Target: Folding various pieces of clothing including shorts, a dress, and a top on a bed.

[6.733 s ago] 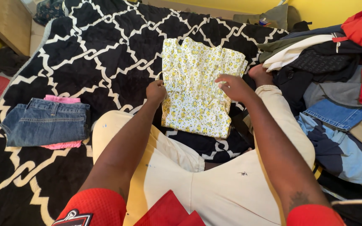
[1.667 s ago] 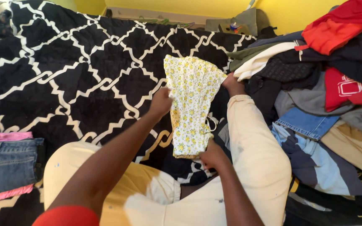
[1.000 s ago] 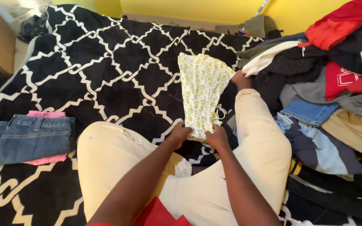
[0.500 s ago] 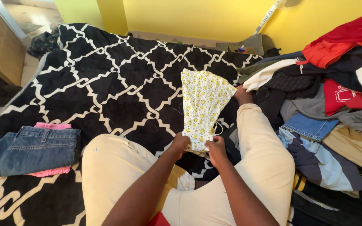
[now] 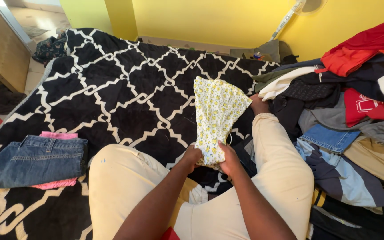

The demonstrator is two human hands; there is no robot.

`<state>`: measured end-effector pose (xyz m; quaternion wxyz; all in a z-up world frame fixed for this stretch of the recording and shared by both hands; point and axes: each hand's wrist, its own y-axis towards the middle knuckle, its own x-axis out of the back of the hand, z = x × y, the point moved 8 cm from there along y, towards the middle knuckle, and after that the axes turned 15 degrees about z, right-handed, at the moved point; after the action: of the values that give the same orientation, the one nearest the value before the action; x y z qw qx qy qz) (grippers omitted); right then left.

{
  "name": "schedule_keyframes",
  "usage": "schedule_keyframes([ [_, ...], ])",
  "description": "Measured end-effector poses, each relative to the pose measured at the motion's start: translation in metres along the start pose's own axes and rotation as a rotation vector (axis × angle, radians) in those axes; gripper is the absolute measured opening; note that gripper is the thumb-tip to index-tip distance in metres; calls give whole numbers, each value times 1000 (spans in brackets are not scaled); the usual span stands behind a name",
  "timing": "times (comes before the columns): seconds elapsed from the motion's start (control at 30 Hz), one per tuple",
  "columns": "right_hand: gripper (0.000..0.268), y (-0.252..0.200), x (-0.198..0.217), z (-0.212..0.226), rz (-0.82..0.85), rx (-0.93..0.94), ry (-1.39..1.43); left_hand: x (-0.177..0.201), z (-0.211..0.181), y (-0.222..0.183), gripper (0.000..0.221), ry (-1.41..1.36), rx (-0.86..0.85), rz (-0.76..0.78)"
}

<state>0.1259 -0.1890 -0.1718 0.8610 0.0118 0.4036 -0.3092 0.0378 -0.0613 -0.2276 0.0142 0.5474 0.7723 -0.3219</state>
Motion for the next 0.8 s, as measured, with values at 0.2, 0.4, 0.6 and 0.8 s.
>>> schedule_keyframes([
  [0.2,46,14,35,-14,-45,3,-67,-3,-1,-2,89,11,18,18],
  [0.4,65,-6,30,14,-330,-36,-753,-8,-3,-8,83,-137,-39,1],
  [0.6,67,4,44,8,-326,-114,-904,-28,-10,-15,93,-189,-127,43],
  [0.8,57,-38,-17,39,-386,8,-1034,-17,8,19,81,-223,-153,52],
])
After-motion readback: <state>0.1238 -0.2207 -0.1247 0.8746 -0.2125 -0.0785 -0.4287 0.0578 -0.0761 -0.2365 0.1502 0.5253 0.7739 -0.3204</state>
